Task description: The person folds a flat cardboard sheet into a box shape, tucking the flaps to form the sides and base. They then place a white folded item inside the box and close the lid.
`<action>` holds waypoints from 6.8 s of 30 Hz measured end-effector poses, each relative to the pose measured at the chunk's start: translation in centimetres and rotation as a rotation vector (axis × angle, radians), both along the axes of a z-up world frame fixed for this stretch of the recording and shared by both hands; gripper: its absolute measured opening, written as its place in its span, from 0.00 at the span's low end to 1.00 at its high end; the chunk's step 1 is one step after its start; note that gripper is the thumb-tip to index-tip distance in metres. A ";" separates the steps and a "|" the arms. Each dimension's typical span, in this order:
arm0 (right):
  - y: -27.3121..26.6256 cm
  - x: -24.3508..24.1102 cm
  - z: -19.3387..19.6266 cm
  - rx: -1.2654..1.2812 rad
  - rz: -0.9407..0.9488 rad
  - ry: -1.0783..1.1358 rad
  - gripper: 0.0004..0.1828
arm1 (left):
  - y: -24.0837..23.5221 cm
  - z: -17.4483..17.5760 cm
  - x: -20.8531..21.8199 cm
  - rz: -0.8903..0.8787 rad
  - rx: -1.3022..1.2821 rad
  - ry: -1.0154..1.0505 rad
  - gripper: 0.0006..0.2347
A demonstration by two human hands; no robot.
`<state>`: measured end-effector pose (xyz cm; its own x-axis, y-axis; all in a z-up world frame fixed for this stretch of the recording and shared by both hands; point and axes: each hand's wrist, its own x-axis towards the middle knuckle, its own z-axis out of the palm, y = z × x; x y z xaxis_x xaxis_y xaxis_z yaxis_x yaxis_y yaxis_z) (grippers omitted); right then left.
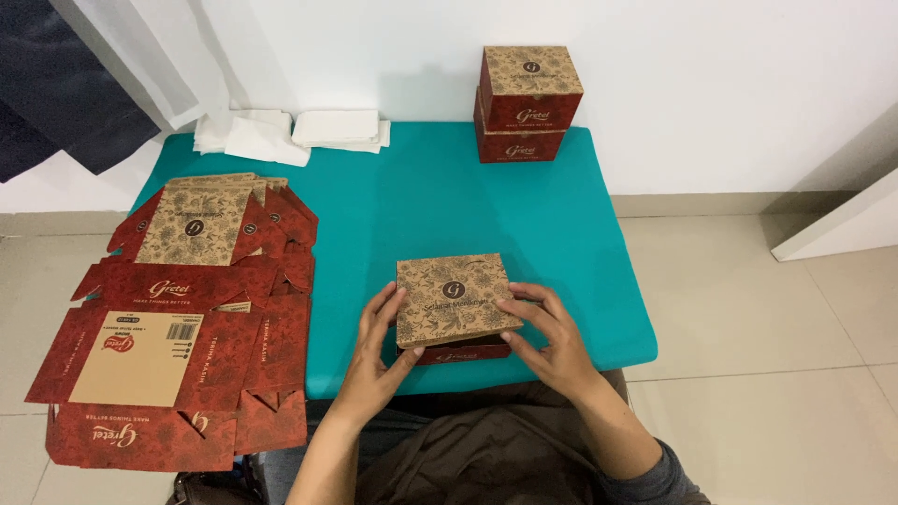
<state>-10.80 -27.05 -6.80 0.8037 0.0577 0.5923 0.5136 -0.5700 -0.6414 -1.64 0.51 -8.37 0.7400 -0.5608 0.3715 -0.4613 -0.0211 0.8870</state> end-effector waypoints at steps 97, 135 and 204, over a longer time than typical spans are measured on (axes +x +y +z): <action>2.3 2.5 2.8 -0.585 -0.338 0.330 0.09 | -4.6 -0.8 4.2 0.185 0.841 -0.561 0.08; 2.1 5.1 8.1 -0.908 -0.129 0.500 0.26 | -7.1 7.4 6.6 0.006 1.174 -0.518 0.09; -1.6 -0.6 -0.4 0.085 -0.076 0.348 0.34 | 0.1 2.1 0.3 0.125 0.268 0.005 0.24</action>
